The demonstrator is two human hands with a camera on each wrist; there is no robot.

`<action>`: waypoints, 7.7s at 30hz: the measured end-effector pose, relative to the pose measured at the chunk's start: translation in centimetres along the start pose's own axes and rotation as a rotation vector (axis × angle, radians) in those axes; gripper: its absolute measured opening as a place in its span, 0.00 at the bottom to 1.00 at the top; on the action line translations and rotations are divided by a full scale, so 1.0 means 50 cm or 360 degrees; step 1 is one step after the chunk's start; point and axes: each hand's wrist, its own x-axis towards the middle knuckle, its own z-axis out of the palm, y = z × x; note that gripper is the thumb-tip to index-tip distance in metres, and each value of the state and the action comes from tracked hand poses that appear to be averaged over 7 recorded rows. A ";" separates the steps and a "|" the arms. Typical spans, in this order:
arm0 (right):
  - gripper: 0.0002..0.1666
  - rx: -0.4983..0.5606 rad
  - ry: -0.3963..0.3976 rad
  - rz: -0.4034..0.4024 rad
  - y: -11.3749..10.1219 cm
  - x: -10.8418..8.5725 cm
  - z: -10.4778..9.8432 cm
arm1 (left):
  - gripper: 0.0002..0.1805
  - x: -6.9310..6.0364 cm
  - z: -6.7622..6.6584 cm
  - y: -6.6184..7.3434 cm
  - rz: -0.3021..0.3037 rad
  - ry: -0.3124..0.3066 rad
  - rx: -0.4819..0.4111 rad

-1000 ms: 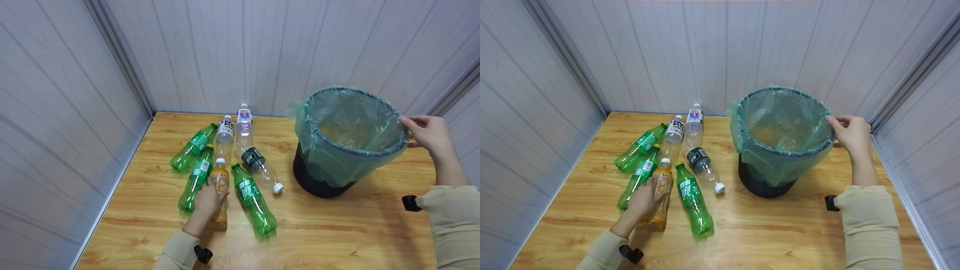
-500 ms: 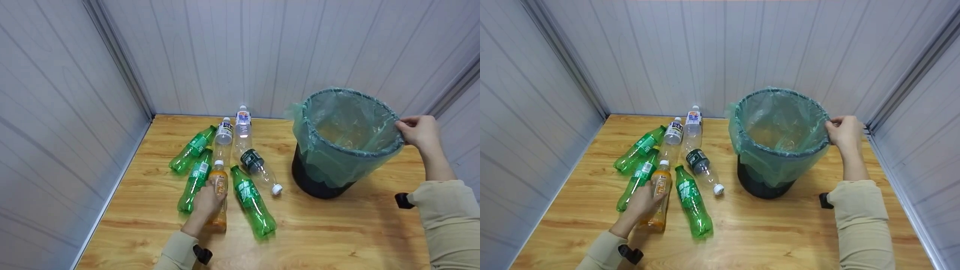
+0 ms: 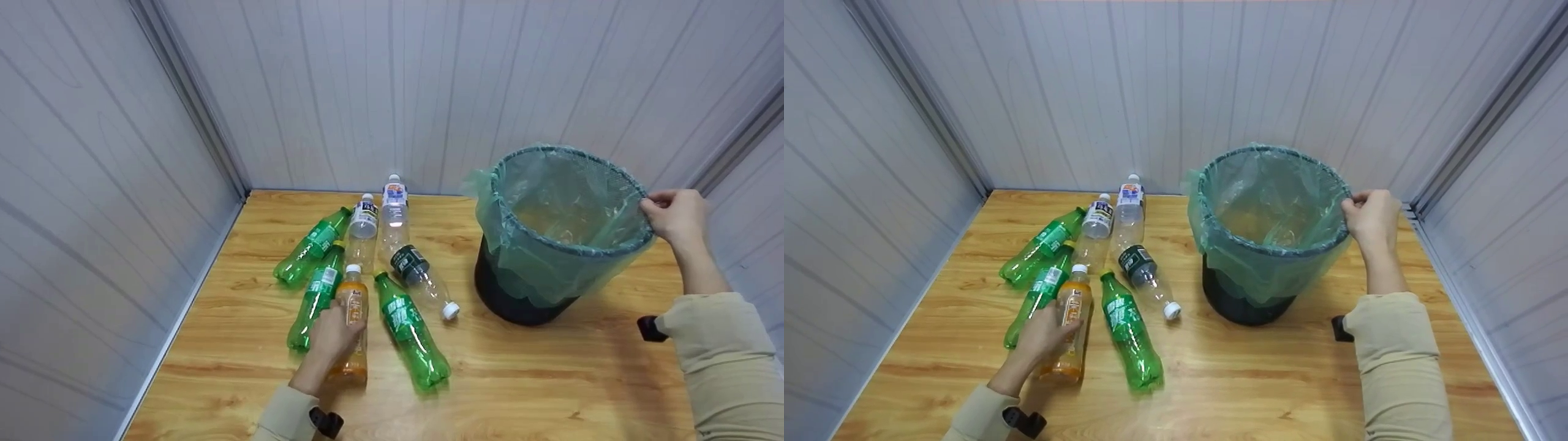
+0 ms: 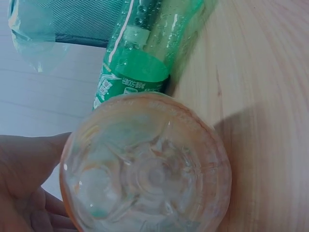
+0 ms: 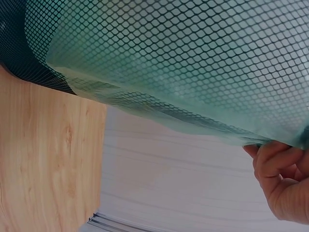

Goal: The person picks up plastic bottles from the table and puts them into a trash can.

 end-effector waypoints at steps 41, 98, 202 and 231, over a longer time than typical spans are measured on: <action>0.26 0.0044 0.0044 0.0086 0.002 -0.001 0.007 | 0.42 -0.035 -0.132 0.160 0.0447 0.0330 -0.0593; 0.23 0.0037 0.0093 0.0056 -0.013 -0.008 0.017 | 0.40 0.054 -0.250 0.583 0.1276 0.0369 -0.0930; 0.22 0.0059 0.0144 0.0039 -0.013 -0.018 0.009 | 0.26 0.117 -0.084 0.380 0.0693 0.0238 -0.0207; 0.22 0.0066 0.0097 0.0093 -0.013 -0.020 0.010 | 0.46 0.087 0.002 0.166 -0.0062 -0.0231 -0.0458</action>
